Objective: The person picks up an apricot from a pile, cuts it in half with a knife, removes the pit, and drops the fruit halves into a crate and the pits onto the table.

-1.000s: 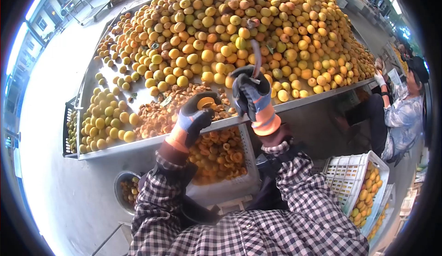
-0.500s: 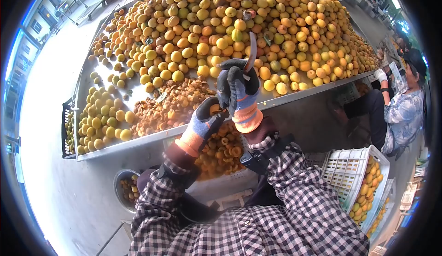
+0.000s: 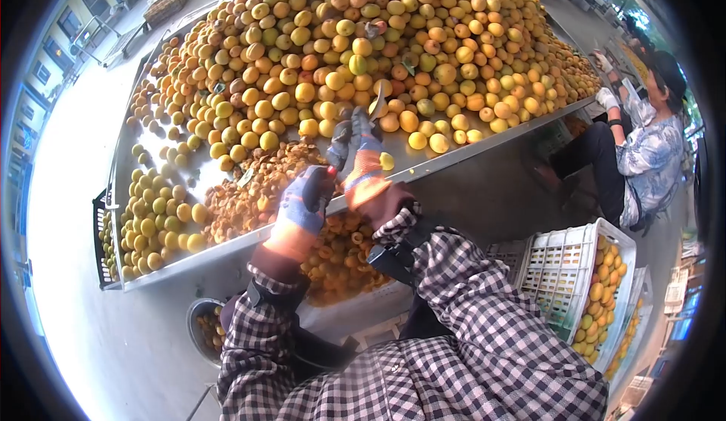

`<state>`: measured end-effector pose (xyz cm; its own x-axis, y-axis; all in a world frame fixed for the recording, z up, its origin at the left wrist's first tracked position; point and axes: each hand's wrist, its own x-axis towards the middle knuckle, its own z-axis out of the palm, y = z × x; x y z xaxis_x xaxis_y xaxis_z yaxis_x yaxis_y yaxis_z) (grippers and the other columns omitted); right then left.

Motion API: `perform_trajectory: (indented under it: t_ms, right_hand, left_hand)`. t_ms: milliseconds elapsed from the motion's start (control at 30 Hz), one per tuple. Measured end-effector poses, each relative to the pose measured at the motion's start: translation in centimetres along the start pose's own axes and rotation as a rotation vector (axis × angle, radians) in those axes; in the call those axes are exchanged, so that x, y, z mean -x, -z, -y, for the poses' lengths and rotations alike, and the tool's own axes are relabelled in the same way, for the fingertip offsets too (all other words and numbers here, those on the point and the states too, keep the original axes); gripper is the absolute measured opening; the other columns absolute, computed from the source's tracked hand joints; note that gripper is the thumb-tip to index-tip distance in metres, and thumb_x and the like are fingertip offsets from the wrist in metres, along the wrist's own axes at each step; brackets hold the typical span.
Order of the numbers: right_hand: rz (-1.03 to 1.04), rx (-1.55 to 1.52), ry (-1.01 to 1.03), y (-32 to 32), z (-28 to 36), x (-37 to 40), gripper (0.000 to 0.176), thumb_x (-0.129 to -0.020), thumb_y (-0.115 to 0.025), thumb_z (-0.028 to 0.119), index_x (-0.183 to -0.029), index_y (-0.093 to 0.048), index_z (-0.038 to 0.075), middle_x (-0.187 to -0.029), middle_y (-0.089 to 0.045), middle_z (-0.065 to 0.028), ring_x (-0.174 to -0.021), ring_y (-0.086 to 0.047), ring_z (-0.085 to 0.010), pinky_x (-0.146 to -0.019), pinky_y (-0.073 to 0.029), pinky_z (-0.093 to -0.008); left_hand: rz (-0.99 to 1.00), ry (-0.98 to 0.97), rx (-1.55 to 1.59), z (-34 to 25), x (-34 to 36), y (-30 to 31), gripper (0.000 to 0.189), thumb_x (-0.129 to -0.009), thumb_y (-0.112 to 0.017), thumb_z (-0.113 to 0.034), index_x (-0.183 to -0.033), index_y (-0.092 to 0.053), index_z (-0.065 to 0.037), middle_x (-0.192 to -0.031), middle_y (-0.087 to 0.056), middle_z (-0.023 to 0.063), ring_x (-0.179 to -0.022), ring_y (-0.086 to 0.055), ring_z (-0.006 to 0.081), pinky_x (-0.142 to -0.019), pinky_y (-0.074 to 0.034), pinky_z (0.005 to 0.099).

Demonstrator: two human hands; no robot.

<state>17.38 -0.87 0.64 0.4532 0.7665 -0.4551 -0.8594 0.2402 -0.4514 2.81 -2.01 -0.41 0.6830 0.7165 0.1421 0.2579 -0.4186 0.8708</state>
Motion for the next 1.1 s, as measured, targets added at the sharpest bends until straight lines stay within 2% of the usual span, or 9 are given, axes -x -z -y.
perform_trajectory:
  t_ms: [67, 267, 433, 500, 600, 700, 867, 967, 1100]
  right_hand:
    - [0.017, -0.044, 0.007, 0.8, -0.7, -1.0, 0.022, -0.094, -0.056, 0.04, -0.087, -0.056, 0.019, -0.055, -0.045, 0.0037, -0.035, -0.036, -0.0107, -0.032, -0.027, -0.0269]
    - [0.061, 0.069, 0.265, -0.6, 1.0, 0.1, 0.01, -0.092, -0.061, 0.024, -0.089, -0.059, 0.015, -0.057, -0.05, 0.0032, -0.036, -0.039, -0.008, -0.032, -0.028, -0.0237]
    - [0.195, 0.361, 0.332, 0.2, 4.0, -0.5, 0.006, -0.09, -0.064, 0.013, -0.095, -0.062, 0.012, -0.06, -0.052, 0.0047, -0.04, -0.041, -0.0038, -0.033, -0.027, -0.021]
    - [0.162, 0.524, 0.325, 0.1, 5.4, -0.3, 0.004, -0.089, -0.066, 0.01, -0.092, -0.063, 0.01, -0.062, -0.055, 0.0044, -0.045, -0.043, -0.0022, -0.038, -0.03, -0.0196]
    - [0.247, 0.764, 0.739, 3.6, 6.1, -5.5, 0.009, -0.086, -0.068, 0.013, -0.091, -0.063, 0.006, -0.074, -0.065, -0.001, -0.059, -0.059, -0.0112, -0.054, -0.046, -0.0235]
    - [-0.137, 1.738, 0.786, 4.1, 10.2, -4.0, 0.038, -0.08, -0.069, 0.03, -0.109, -0.062, 0.006, -0.087, -0.069, -0.0143, -0.089, -0.065, -0.0351, -0.077, -0.052, -0.0403]
    - [-0.252, 2.299, 0.419, 6.9, 11.9, -6.7, 0.059, -0.075, -0.076, 0.031, -0.125, -0.053, 0.008, -0.119, -0.063, -0.0142, -0.111, -0.059, -0.0316, -0.092, -0.048, -0.0414]
    - [-0.27, 2.257, 0.333, 6.1, 12.3, -6.5, 0.059, -0.073, -0.077, 0.028, -0.124, -0.053, 0.008, -0.119, -0.063, -0.014, -0.114, -0.059, -0.0302, -0.094, -0.048, -0.0412]
    - [-0.099, 1.78, 0.438, 5.4, 12.8, -6.3, 0.042, -0.07, -0.08, 0.022, -0.106, -0.063, 0.011, -0.097, -0.07, -0.0085, -0.086, -0.066, -0.0204, -0.074, -0.052, -0.034]
  left_hand:
    - [-0.068, -0.075, -0.014, 0.4, -0.1, 0.0, 0.041, -0.075, -0.055, 0.013, -0.113, -0.057, -0.005, -0.097, -0.064, 0.0157, -0.089, -0.064, 0.0289, -0.077, -0.05, 0.0359]
    - [-0.372, 0.146, -0.299, 2.7, -0.8, 0.9, 0.021, -0.084, -0.069, -0.007, -0.103, -0.066, 0.0, -0.091, -0.07, 0.0132, -0.083, -0.067, 0.0187, -0.074, -0.051, 0.0303]
    - [-0.273, 0.451, -0.623, -0.2, -1.0, 3.9, 0.022, -0.082, -0.07, -0.012, -0.102, -0.067, -0.006, -0.096, -0.07, 0.0136, -0.087, -0.068, 0.0244, -0.075, -0.052, 0.0331]
    - [-0.253, 0.387, -0.618, 0.3, -0.7, 4.1, 0.022, -0.081, -0.069, -0.009, -0.103, -0.068, -0.008, -0.095, -0.07, 0.0131, -0.087, -0.068, 0.0252, -0.075, -0.052, 0.0338]
    - [-0.182, 0.14, -0.275, 0.1, 0.1, 3.7, 0.02, -0.08, -0.066, -0.004, -0.099, -0.069, -0.008, -0.089, -0.07, 0.0104, -0.08, -0.067, 0.0252, -0.073, -0.052, 0.0331]
    - [0.138, 0.185, -0.009, 0.2, 0.8, 2.3, 0.018, -0.082, -0.067, -0.008, -0.1, -0.068, -0.005, -0.09, -0.071, 0.012, -0.084, -0.068, 0.0234, -0.076, -0.052, 0.0317]
    - [0.255, 0.018, 0.179, -1.0, 1.5, 0.5, 0.02, -0.082, -0.067, -0.004, -0.102, -0.069, -0.004, -0.094, -0.071, 0.0119, -0.084, -0.067, 0.0226, -0.077, -0.052, 0.0329]
    - [0.194, -0.111, 0.112, -1.2, 1.1, 1.1, 0.02, -0.083, -0.065, -0.001, -0.102, -0.069, -0.003, -0.095, -0.071, 0.0107, -0.085, -0.067, 0.0196, -0.077, -0.052, 0.0317]
    - [0.059, 0.009, 0.269, 0.0, 0.4, 1.1, 0.019, -0.085, -0.065, -0.002, -0.104, -0.067, -0.001, -0.096, -0.07, 0.0082, -0.087, -0.064, 0.0146, -0.079, -0.051, 0.0286]
